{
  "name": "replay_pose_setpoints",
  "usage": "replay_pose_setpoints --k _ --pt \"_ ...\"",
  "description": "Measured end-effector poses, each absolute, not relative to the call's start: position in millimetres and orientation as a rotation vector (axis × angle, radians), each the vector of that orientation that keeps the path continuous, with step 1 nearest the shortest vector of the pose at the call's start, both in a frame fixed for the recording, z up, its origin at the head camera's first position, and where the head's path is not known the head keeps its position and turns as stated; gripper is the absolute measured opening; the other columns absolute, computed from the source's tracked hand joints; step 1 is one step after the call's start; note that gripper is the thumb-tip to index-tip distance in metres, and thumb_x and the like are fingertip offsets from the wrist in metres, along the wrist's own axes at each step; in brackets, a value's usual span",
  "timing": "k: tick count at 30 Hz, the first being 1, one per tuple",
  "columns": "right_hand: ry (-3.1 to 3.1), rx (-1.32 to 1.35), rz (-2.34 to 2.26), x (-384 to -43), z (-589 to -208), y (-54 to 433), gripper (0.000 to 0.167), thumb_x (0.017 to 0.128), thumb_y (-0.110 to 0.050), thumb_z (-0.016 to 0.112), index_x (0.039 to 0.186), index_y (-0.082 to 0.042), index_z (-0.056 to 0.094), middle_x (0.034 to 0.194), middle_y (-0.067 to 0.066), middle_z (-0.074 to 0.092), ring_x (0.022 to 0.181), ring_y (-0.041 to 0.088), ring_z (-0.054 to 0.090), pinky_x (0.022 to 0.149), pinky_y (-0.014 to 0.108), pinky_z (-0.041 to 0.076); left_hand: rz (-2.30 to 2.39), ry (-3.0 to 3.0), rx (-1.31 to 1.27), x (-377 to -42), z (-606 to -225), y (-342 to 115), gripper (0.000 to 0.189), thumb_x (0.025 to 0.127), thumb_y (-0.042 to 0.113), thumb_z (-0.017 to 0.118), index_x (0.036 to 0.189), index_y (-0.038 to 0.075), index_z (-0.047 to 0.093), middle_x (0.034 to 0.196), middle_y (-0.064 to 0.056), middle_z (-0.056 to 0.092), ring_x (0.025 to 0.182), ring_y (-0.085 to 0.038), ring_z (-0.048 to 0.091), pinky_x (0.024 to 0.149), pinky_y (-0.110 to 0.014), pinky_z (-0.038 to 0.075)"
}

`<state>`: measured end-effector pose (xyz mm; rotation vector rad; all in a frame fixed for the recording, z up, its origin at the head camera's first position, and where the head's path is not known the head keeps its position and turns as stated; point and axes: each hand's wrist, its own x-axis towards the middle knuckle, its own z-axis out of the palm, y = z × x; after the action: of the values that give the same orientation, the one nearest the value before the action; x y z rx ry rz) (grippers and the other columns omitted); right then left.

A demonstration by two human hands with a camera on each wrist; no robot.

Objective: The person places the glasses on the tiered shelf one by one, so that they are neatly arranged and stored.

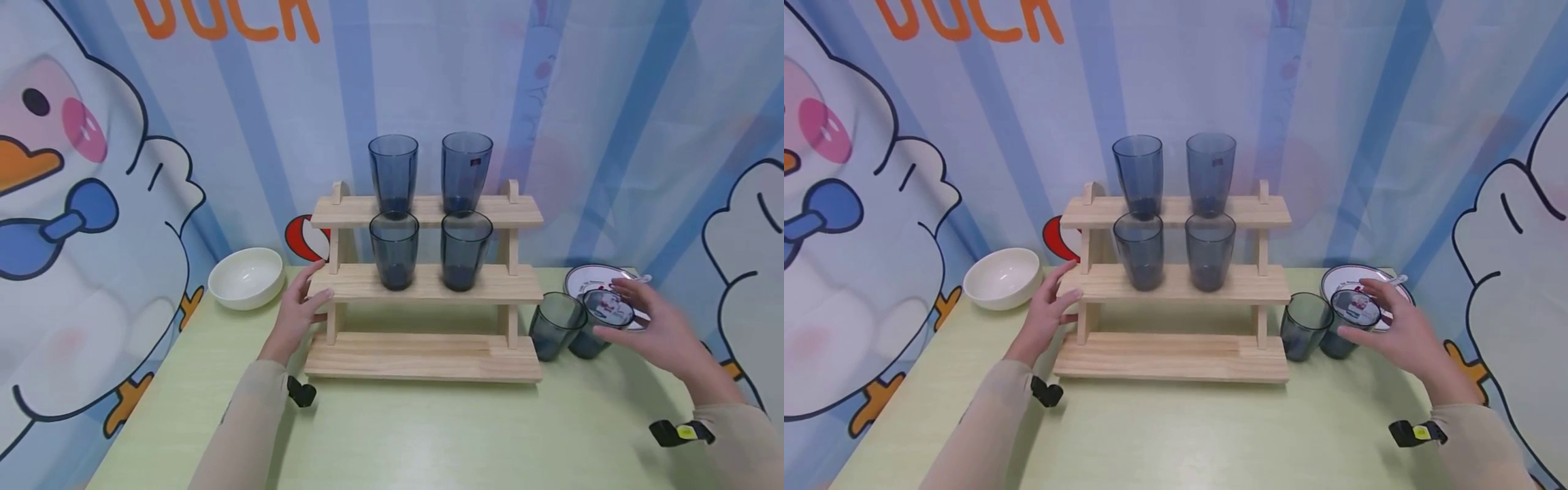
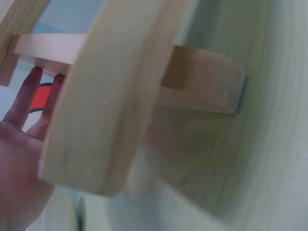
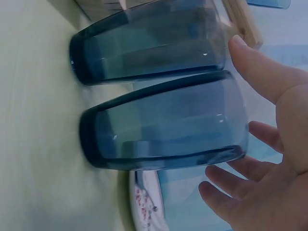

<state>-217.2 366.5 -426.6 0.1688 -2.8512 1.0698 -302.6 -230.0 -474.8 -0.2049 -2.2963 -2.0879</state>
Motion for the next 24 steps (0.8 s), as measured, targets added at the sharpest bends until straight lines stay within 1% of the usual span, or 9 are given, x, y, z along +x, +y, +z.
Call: replay_pose_setpoints --k 4,5,7,9,11,14,17,22,24 --pt "-2.817 0.155 1.173 -219.3 -439.9 366.4 0.111 0.089 -0.036 0.086 0.168 -0.008 0.014 0.164 0.035 0.029 0.139 0.063 0.036 0.1 0.071 0.044 -2.082 -2.302 -0.206 -302.2 -475.1 -229.9 0.066 0.104 0.027 0.068 0.163 0.029 0.039 0.163 -0.011 0.042 0.131 -0.043 0.056 0.093 -0.06 0.059" --pt "-2.803 0.147 1.2 -219.7 -442.6 365.7 0.112 0.09 -0.035 0.086 0.168 -0.008 0.012 0.163 0.036 0.028 0.138 0.064 0.035 0.1 0.077 0.039 -2.083 -2.302 -0.207 -302.2 -475.0 -229.7 0.066 0.104 0.027 0.068 0.163 0.028 0.038 0.163 -0.011 0.042 0.131 -0.043 0.056 0.093 -0.06 0.059" --pt "-2.772 0.134 1.246 -219.9 -447.4 364.1 0.113 0.09 -0.033 0.086 0.168 -0.008 0.009 0.162 0.038 0.026 0.137 0.065 0.036 0.101 0.08 0.036 -2.086 -2.305 -0.207 -302.2 -474.3 -229.3 0.066 0.104 0.028 0.068 0.163 0.027 0.038 0.164 -0.01 0.041 0.132 -0.042 0.056 0.094 -0.06 0.058" --pt "-2.748 0.121 1.254 -220.3 -452.1 363.1 0.111 0.091 -0.032 0.085 0.168 -0.008 0.009 0.16 0.038 0.027 0.136 0.061 0.04 0.104 0.061 0.049 -2.09 -2.305 -0.21 -302.2 -473.8 -229.0 0.066 0.104 0.028 0.068 0.164 0.028 0.038 0.164 -0.009 0.041 0.132 -0.042 0.056 0.094 -0.061 0.058" --pt "-2.727 0.11 1.265 -220.6 -456.4 362.6 0.107 0.092 -0.031 0.084 0.168 -0.007 0.012 0.158 0.036 0.029 0.132 0.054 0.045 0.099 0.034 0.055 -2.095 -2.305 -0.212 -301.9 -473.5 -228.8 0.066 0.104 0.028 0.068 0.163 0.029 0.038 0.165 -0.009 0.04 0.133 -0.043 0.055 0.095 -0.061 0.057" --pt "-2.71 0.081 1.258 -221.8 -462.3 362.5 0.102 0.093 -0.031 0.083 0.167 -0.007 0.017 0.153 0.033 0.035 0.12 0.029 0.054 0.074 0.006 0.045 -2.095 -2.305 -0.217 -301.8 -473.5 -228.9 0.065 0.105 0.027 0.067 0.163 0.03 0.039 0.165 -0.009 0.039 0.133 -0.043 0.055 0.096 -0.062 0.057" --pt "-2.699 0.048 1.289 -223.3 -466.7 362.4 0.102 0.094 -0.031 0.082 0.167 -0.007 0.017 0.151 0.032 0.04 0.116 0.016 0.053 0.074 0.004 0.045 -2.09 -2.306 -0.216 -302.2 -473.7 -229.4 0.065 0.105 0.026 0.067 0.163 0.03 0.039 0.166 -0.009 0.039 0.133 -0.043 0.055 0.095 -0.062 0.057" --pt "-2.689 0.001 1.363 -224.8 -471.1 363.1 0.102 0.096 -0.033 0.08 0.168 -0.005 0.013 0.153 0.033 0.04 0.125 0.03 0.052 0.077 0.004 0.045 -2.09 -2.302 -0.21 -303.0 -474.1 -229.6 0.066 0.105 0.027 0.068 0.163 0.028 0.038 0.166 -0.008 0.039 0.132 -0.043 0.055 0.095 -0.062 0.057" --pt "-2.68 -0.012 1.391 -224.5 -472.3 363.2 0.102 0.096 -0.032 0.079 0.168 -0.003 0.013 0.154 0.035 0.038 0.122 0.022 0.053 0.077 0.004 0.046 -2.09 -2.301 -0.214 -303.1 -474.0 -229.5 0.066 0.104 0.027 0.068 0.163 0.028 0.038 0.166 -0.008 0.039 0.132 -0.042 0.056 0.095 -0.062 0.057"
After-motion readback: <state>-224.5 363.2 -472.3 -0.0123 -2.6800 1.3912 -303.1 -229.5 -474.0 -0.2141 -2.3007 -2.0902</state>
